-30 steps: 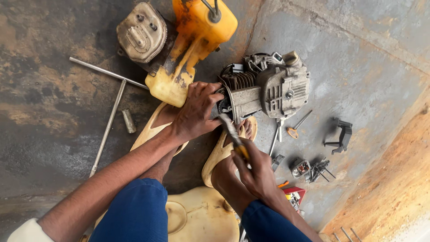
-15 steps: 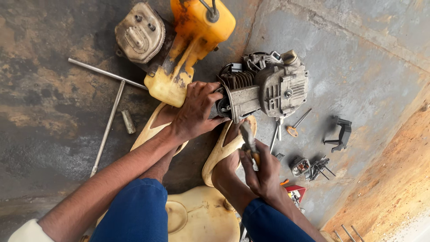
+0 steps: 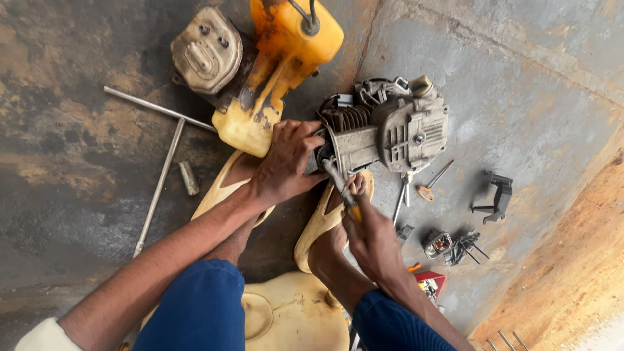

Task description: The person kneels on the floor working on a small engine with an attached yellow fuel tank. They unscrew and remove the cylinder head cover by hand, use pliers and a screwdriver on engine parts, reposition the engine, and handle small components from the surrounding parts laid on the ground.

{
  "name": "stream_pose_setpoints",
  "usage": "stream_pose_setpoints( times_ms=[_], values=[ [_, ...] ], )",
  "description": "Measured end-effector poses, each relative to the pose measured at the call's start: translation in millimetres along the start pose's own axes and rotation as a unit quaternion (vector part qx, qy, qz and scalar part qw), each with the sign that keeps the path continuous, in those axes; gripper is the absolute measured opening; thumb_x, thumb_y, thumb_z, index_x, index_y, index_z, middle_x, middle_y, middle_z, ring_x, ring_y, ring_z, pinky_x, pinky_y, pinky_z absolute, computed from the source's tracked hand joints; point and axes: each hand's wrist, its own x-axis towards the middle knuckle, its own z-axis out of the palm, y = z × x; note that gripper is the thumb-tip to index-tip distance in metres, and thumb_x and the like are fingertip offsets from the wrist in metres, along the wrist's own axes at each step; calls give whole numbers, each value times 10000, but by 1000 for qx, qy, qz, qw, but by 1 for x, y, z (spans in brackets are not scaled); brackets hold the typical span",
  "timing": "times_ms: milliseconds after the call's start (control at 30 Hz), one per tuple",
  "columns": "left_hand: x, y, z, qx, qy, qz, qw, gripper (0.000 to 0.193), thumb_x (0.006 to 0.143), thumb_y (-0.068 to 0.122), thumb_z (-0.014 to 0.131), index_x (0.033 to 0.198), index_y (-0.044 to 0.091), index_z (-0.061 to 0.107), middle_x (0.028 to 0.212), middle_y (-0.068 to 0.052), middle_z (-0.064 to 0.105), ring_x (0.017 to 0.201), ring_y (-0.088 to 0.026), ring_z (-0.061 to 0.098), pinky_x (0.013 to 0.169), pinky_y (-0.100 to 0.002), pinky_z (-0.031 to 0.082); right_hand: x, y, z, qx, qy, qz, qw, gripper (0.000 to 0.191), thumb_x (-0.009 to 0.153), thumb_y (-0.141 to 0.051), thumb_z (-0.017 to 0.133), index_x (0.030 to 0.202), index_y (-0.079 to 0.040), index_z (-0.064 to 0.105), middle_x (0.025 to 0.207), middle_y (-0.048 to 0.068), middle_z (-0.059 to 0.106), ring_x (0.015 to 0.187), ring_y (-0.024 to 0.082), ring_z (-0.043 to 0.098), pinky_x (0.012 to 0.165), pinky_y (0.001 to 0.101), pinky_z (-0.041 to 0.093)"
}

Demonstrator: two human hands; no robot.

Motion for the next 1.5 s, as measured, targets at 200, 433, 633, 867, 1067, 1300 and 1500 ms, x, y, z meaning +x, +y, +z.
stream_pose_setpoints(
  times_ms=[200,433,633,867,1067,1300,1500],
  values=[
    [11,14,-12,-19,-12,-50,999,768,712,194,928,1287,83,431,1372,-183,477,1249,-394,485,1030,-535,385,-2,1,2,62,14,-17,998,235,956,-151,650,1159,-42,600,836,219,661,685,410,630,603,459,489],
    [-19,36,-75,-22,36,-125,991,414,903,166,842,1196,52,572,1331,-180,583,1210,-351,651,970,-413,577,-9,13,1,100,32,-36,994,265,917,-121,676,1157,-21,625,761,162,707,608,246,694,575,354,517],
    [-68,19,-134,179,24,-393,902,309,919,176,810,1096,7,621,981,-111,631,837,-264,669,709,-400,533,-28,37,0,181,161,-14,970,259,960,-82,680,1171,55,619,766,119,708,628,159,649,578,302,518],
    [-105,13,-121,187,42,-464,865,407,837,182,854,1096,-34,626,947,-143,592,759,-274,637,675,-415,528,-49,51,-15,364,294,-9,884,204,1069,-57,596,1224,38,504,824,117,610,644,156,568,602,306,494],
    [-107,13,-116,227,-4,-442,868,342,860,129,822,1105,-48,662,1008,-156,623,785,-270,677,696,-433,537,-50,60,-10,366,289,45,884,171,1031,-68,590,1159,28,530,758,115,609,566,171,576,515,309,478],
    [-54,71,-136,81,26,-356,931,290,964,61,717,1221,-17,608,1161,-133,713,1049,-234,721,895,-399,573,-50,71,4,424,274,45,862,170,1037,-70,647,1108,40,538,782,113,618,609,156,577,551,305,486],
    [9,100,-112,-280,-34,-310,908,343,1038,36,591,1354,39,458,1317,-132,646,1242,-222,687,1105,-369,577,-41,71,-2,411,252,81,873,200,1015,-72,640,1153,41,549,754,121,630,582,149,567,531,290,463]
  ],
)
